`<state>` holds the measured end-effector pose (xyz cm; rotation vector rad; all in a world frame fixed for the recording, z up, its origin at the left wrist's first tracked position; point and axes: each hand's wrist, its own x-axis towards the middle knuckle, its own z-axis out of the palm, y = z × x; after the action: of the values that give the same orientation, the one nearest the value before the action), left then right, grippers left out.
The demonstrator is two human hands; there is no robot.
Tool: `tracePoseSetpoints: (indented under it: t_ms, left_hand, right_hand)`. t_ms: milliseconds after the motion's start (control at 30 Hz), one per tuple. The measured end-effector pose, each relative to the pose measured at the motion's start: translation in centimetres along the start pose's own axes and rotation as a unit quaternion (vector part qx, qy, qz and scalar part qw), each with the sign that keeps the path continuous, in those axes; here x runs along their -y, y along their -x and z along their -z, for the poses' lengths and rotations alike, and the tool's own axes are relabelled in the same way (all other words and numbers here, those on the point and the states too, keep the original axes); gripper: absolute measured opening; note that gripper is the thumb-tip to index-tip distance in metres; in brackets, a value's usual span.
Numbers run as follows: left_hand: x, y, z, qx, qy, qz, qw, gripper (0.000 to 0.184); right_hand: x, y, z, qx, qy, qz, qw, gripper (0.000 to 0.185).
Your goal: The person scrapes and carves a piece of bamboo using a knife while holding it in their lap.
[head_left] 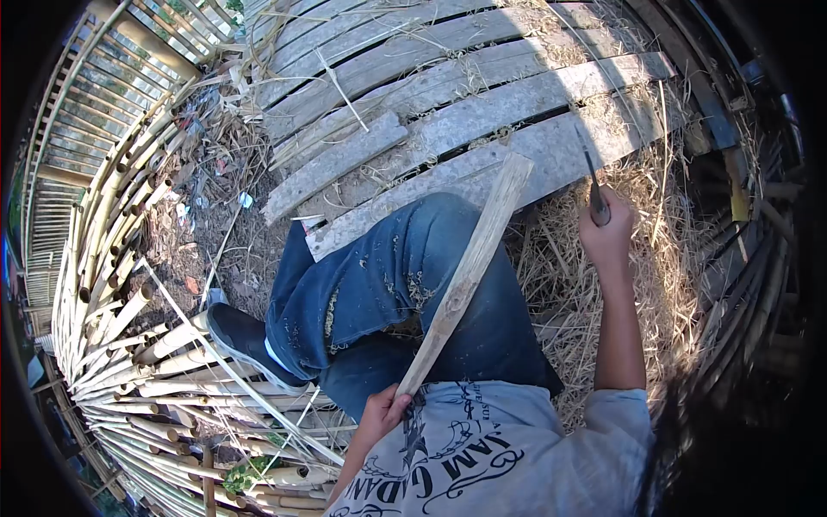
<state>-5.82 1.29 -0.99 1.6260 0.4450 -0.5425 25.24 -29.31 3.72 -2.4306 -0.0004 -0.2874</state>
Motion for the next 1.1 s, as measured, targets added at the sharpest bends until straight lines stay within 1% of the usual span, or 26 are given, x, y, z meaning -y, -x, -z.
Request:
tracePoseSetpoints:
  t_ms: [33,67,100,133,200,233,300,333,400,433,467,500,533,567,633,667,700,733,800,833,900,933,967,1033,1067,1100]
  left_hand:
    - [0.4,-0.2,0.0,0.005,0.007,-0.004,1.0,0.026]
    - [0.1,-0.3,0.1,0.002,-0.013,-0.021,1.0,0.025]
    - [-0.1,0.0,0.2,0.011,-0.02,-0.015,1.0,0.025]
    - [-0.2,0.2,0.3,0.012,-0.016,-0.003,1.0,0.024]
    - [-0.8,0.3,0.5,0.011,-0.016,0.011,1.0,0.024]
    - [-1.3,0.2,0.3,0.002,-0.031,-0.001,1.0,0.023]
    - [-1.8,0.3,-0.1,-0.01,-0.038,-0.011,0.999,0.022]
    - [-2.0,0.2,-0.4,-0.015,-0.031,-0.006,0.999,0.022]
    - [-1.8,0.5,-0.8,-0.024,-0.016,-0.006,1.0,0.021]
    - [-1.0,0.7,-0.7,-0.013,-0.024,-0.006,1.0,0.021]
    - [-0.4,1.1,-0.9,-0.002,-0.033,-0.005,0.999,0.021]
    - [0.1,1.7,-1.0,-0.003,-0.035,-0.01,0.999,0.021]
    - [0.5,2.0,-0.8,-0.007,-0.041,-0.029,0.999,0.021]
    - [0.6,1.8,-0.5,-0.015,-0.049,-0.05,0.997,0.022]
    - [0.4,1.6,-0.4,-0.041,-0.028,-0.044,0.998,0.023]
    - [0.5,1.4,-0.4,-0.038,-0.011,-0.035,0.999,0.024]
    - [0.4,0.9,-0.6,-0.032,0.007,-0.027,0.999,0.024]
    - [-0.7,0.6,-0.5,-0.023,0.005,-0.013,1.0,0.024]
    - [-0.3,0.1,-0.9,-0.011,-0.012,-0.017,1.0,0.024]
    - [-0.3,0.0,-0.7,-0.005,-0.034,-0.022,0.999,0.024]
    - [-0.4,0.3,-0.5,0.003,-0.038,-0.005,0.999,0.024]
    - [-0.5,0.4,-0.5,0.001,-0.031,0.014,0.999,0.024]
    - [-0.6,0.4,-0.5,0.001,-0.037,0.013,0.999,0.024]
    - [-0.8,0.6,-0.7,0.002,-0.065,-0.03,0.997,0.023]
    - [-1.9,0.8,-0.9,-0.001,-0.063,-0.026,0.998,0.023]
    - [-1.5,1.1,-1.0,-0.003,-0.056,-0.029,0.998,0.023]
  right_hand:
    - [1.6,1.9,-0.4,0.019,0.047,0.062,0.997,0.02]
    - [2.6,3.2,-0.7,0.067,0.081,0.111,0.988,0.02]
    - [3.2,4.2,-1.0,0.116,0.112,0.159,0.974,0.021]
    - [3.0,4.4,-1.6,0.114,0.11,0.149,0.976,0.021]
    - [2.0,3.5,-4.1,0.085,0.068,0.195,0.975,0.027]
    - [1.1,2.3,-5.1,0.071,0.073,0.212,0.972,0.029]
    - [0.2,0.2,-6.3,0.037,0.066,0.275,0.958,0.026]
    - [0.0,-0.2,-6.3,0.04,0.066,0.282,0.956,0.026]
    - [-0.1,-1.0,-5.9,0.04,0.095,0.188,0.977,0.024]
    - [-0.6,-3.0,-5.1,0.011,0.127,0.021,0.992,0.023]
    - [-2.1,-5.7,-3.8,-0.018,0.154,-0.149,0.977,0.023]
    - [-6.3,-8.0,-2.1,-0.015,0.152,-0.232,0.961,0.027]
    - [-6.5,-7.8,0.2,-0.074,0.1,-0.24,0.963,0.023]
    - [-6.0,-7.3,2.1,-0.119,0.077,-0.226,0.964,0.019]
    - [-4.8,-5.3,3.7,-0.141,0.015,-0.213,0.967,0.015]
    - [-5.7,-4.1,3.5,-0.111,0.02,-0.198,0.974,0.013]
    - [-4.4,-2.0,2.9,-0.1,-0.021,-0.164,0.981,0.01]
    - [-5.2,-0.4,2.1,-0.057,-0.011,-0.113,0.992,0.008]
    - [-0.4,3.3,0.4,-0.005,0.008,-0.025,1.0,0.009]
    - [0.9,4.6,-0.5,0.022,0.019,0.035,0.999,0.014]
    - [2.9,5.5,-2.3,0.108,0.049,0.1,0.988,0.025]
    - [3.3,5.1,-2.9,0.114,0.049,0.12,0.985,0.025]
    - [3.6,4.3,-3.5,0.122,0.048,0.141,0.981,0.024]
    - [2.0,0.8,-4.6,0.098,0.117,0.04,0.987,0.021]
    - [1.7,-1.7,-4.2,0.081,0.153,-0.015,0.985,0.02]
    - [1.3,-4.4,-3.3,0.061,0.19,-0.07,0.977,0.02]
